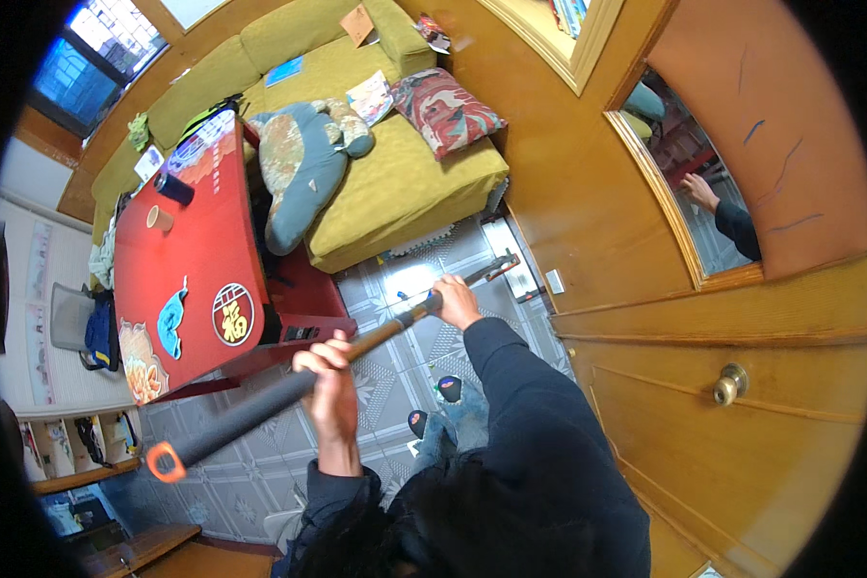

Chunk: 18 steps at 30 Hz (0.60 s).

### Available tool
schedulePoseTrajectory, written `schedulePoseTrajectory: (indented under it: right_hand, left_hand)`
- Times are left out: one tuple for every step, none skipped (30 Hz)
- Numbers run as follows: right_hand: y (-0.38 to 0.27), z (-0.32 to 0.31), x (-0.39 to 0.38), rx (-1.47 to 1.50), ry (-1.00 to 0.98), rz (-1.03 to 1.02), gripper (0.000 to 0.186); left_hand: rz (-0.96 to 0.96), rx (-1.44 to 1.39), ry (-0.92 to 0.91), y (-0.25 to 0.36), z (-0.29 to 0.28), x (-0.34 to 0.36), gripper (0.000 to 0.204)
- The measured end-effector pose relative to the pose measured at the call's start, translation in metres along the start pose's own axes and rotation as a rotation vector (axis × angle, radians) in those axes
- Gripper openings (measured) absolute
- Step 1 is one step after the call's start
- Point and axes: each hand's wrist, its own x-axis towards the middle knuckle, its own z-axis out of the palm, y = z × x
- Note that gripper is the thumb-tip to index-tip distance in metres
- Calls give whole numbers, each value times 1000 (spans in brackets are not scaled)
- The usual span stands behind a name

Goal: The person mops the tiled floor of a cluttered living area using a long-handled mop. They move around furniture, including a red table and a yellow sofa, and briefly pick up a small item from a shelf before continuing to mop.

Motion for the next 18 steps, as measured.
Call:
schedulePoseTrajectory:
  right_hand:
    - [3, 4, 18, -18, -28, 3, 10]
    - [6, 11, 18, -35, -69, 15, 10]
    - [2, 12, 15, -47, -97, 14, 10]
    - [-4, 12, 6, -59, -125, 10, 10]
    - [-8, 10, 3, -74, -141, 6, 10]
    - [-8, 13, -5, -62, -164, 26, 11]
    - [-11, 17, -12, -22, -121, -4, 12]
    - [-16, 18, -15, 13, -82, -36, 12]
    - [-25, 16, -15, 33, -120, -69, 12]
    - [-35, 13, -15, 54, -158, -102, 12]
    - [-53, 2, -13, 83, -214, -107, 10]
    - [-66, -2, -11, 111, -283, -61, 17]
    - [-82, -9, -17, 121, -276, -56, 17]
    - [-98, -20, -20, 125, -266, -59, 17]
    - [-106, -26, -23, 137, -253, -46, 18]
    - [-106, -28, -20, 121, -213, -39, 19]
    - [-102, -29, -18, 104, -173, -26, 19]
    - [-97, -28, -17, 85, -137, -14, 20]
  left_hand:
    - [13, -50, 38, -1, -1, 12, 17]
    - [-32, -36, 54, 0, -4, 21, 17]
    - [-67, -1, 59, 2, -11, 20, 19]
    - [-100, 34, 66, 4, -16, 11, 20]
    - [-101, 77, 71, 8, -21, 0, 23]
    - [-114, 148, 98, 14, -19, -8, 23]
    - [-97, 188, 85, 21, -16, -12, 22]
    - [-80, 224, 77, 31, -8, -13, 21]
    - [-62, 250, 75, 44, 1, -7, 21]
    - [-39, 234, 56, 56, 7, -4, 21]
    - [-9, 217, 56, 69, 14, 1, 22]
    - [19, 207, 56, 81, 20, 4, 22]
    - [37, 198, 53, 93, 26, 4, 25]
    - [36, 179, 36, 105, 28, 2, 26]
    - [46, 153, 35, 111, 29, 0, 26]
    - [54, 128, 33, 114, 29, -1, 25]
    - [69, 98, 32, 113, 27, -2, 24]
    - [66, 106, 63, 105, 24, -2, 23]
